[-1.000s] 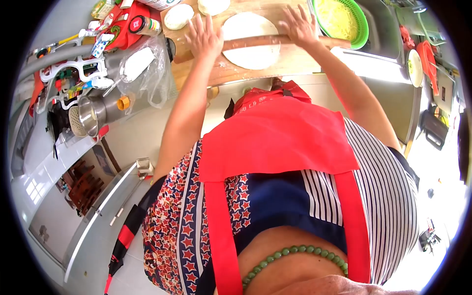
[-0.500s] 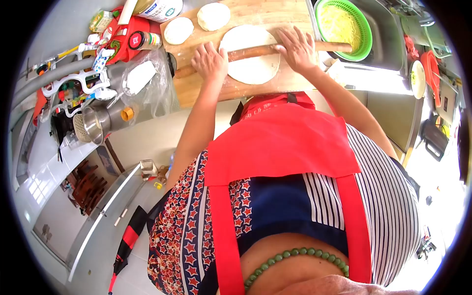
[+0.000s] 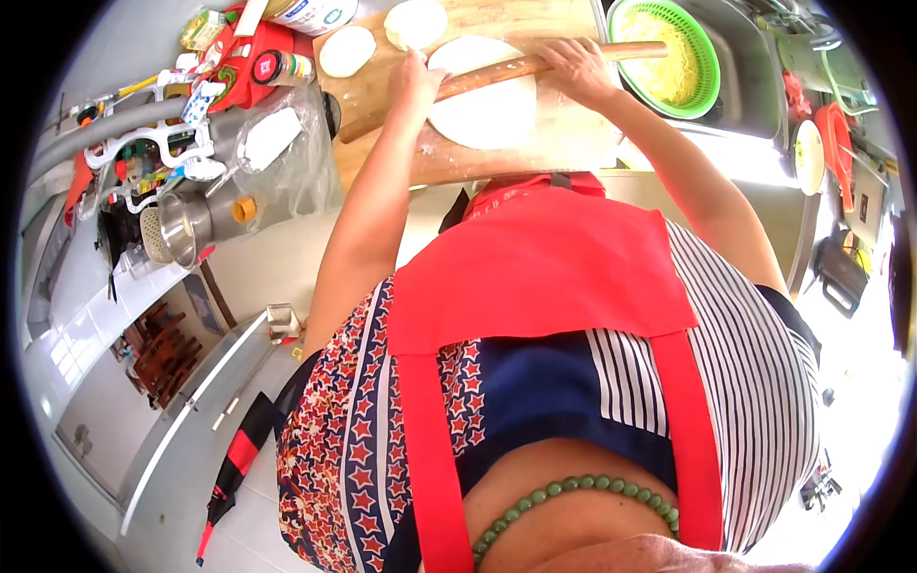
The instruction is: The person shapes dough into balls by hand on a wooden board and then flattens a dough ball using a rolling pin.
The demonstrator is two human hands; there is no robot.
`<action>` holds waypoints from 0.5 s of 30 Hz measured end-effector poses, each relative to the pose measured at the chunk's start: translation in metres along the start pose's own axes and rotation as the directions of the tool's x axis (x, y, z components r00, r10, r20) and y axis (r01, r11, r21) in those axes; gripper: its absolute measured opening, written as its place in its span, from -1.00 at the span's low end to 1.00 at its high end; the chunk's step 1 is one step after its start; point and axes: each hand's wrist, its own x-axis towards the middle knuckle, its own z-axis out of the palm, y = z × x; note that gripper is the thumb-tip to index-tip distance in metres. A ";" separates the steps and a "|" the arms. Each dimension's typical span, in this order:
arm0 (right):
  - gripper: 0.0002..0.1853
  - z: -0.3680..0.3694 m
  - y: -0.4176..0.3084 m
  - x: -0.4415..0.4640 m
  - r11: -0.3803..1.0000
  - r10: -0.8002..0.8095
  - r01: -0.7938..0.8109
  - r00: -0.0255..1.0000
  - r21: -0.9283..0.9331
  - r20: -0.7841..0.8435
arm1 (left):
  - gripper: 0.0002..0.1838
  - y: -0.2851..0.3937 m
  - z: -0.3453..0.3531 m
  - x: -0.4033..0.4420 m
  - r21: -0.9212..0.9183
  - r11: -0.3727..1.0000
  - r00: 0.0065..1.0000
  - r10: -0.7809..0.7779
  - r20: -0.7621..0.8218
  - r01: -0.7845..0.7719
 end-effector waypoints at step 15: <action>-0.44 -0.025 -0.089 -0.130 0.966 0.171 -0.167 0.985 0.196 -0.003 | -0.29 -0.061 -0.028 -0.176 0.330 0.928 0.979 0.198 -0.039 -0.174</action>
